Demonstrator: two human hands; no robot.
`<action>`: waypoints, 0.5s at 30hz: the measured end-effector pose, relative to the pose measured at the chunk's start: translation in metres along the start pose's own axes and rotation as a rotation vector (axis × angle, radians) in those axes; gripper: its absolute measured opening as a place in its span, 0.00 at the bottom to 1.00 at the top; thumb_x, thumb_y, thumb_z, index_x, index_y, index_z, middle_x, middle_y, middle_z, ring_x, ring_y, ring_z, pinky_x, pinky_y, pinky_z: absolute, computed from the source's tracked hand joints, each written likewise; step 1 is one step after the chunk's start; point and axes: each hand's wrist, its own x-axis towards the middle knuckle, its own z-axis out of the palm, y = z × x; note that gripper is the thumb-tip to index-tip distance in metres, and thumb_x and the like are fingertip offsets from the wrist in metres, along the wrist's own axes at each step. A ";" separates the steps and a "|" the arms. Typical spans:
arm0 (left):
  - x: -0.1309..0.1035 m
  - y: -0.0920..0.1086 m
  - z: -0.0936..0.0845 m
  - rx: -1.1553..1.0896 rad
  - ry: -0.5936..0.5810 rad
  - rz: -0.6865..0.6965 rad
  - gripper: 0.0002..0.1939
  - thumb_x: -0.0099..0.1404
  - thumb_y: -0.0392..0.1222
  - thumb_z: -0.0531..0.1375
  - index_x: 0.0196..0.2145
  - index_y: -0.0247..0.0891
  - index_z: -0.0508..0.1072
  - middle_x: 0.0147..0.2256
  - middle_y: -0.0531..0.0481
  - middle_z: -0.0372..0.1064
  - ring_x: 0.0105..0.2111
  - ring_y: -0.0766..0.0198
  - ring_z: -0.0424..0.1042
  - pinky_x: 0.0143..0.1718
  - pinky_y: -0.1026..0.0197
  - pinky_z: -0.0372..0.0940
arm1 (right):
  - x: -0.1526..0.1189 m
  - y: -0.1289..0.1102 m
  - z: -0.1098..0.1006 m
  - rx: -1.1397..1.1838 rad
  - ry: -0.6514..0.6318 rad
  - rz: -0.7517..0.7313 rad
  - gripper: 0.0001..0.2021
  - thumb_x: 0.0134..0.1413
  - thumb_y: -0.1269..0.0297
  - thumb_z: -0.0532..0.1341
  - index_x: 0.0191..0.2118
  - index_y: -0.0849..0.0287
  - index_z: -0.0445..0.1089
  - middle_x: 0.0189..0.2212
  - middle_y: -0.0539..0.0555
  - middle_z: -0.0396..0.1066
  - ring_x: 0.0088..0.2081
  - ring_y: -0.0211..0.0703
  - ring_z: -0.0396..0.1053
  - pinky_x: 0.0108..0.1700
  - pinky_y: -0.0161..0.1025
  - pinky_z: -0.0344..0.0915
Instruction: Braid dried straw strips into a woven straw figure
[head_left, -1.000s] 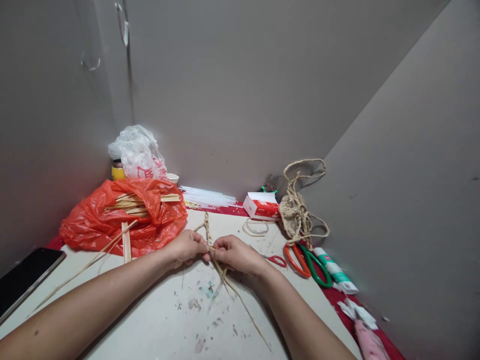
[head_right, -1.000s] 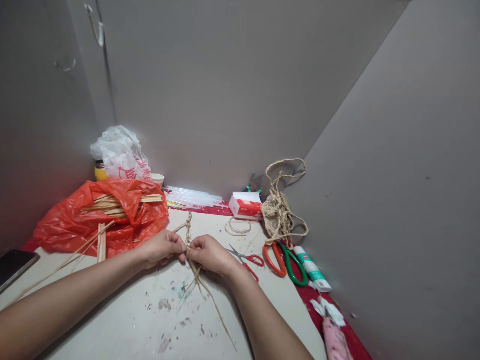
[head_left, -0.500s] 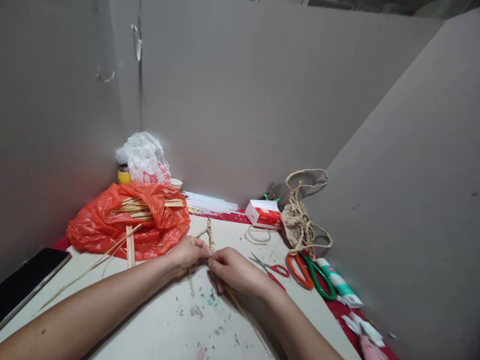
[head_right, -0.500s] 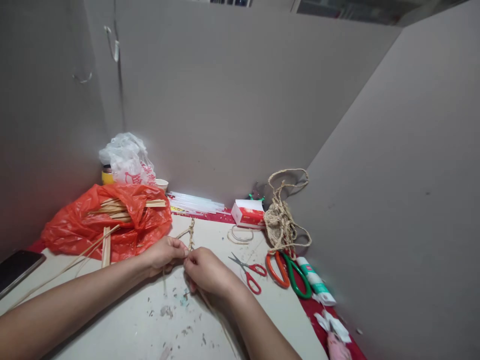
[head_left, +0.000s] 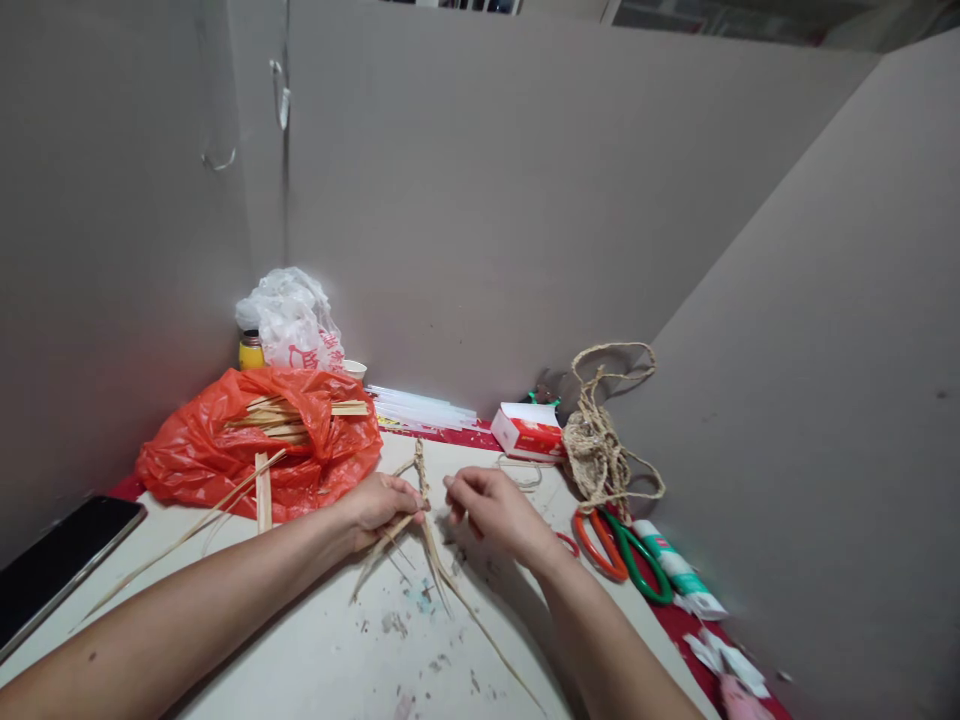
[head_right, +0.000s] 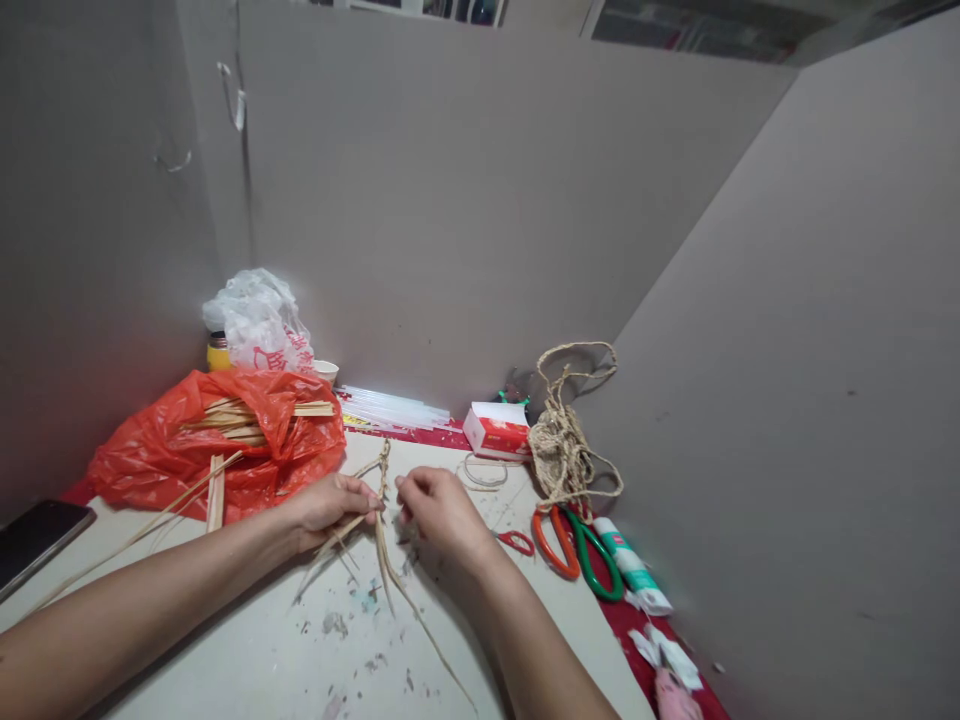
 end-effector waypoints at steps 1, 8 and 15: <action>0.000 0.000 0.000 0.004 -0.001 -0.008 0.08 0.45 0.36 0.64 0.22 0.32 0.67 0.15 0.53 0.67 0.10 0.77 0.49 0.14 0.67 0.38 | 0.001 -0.002 -0.004 0.081 0.050 -0.006 0.14 0.52 0.56 0.54 0.29 0.63 0.65 0.20 0.51 0.68 0.14 0.30 0.53 0.17 0.30 0.49; 0.000 0.000 -0.003 0.043 -0.046 -0.014 0.12 0.45 0.40 0.67 0.24 0.32 0.68 0.16 0.55 0.66 0.10 0.79 0.46 0.14 0.66 0.33 | -0.011 -0.025 -0.023 0.388 0.197 -0.228 0.28 0.49 0.55 0.60 0.56 0.53 0.54 0.42 0.58 0.69 0.23 0.34 0.65 0.19 0.30 0.55; 0.003 -0.001 -0.003 -0.002 -0.046 0.048 0.11 0.47 0.40 0.65 0.25 0.32 0.68 0.17 0.53 0.67 0.10 0.79 0.46 0.14 0.67 0.35 | 0.012 0.014 0.011 0.430 -0.149 0.133 0.16 0.53 0.53 0.56 0.31 0.64 0.65 0.29 0.57 0.70 0.24 0.34 0.67 0.21 0.29 0.57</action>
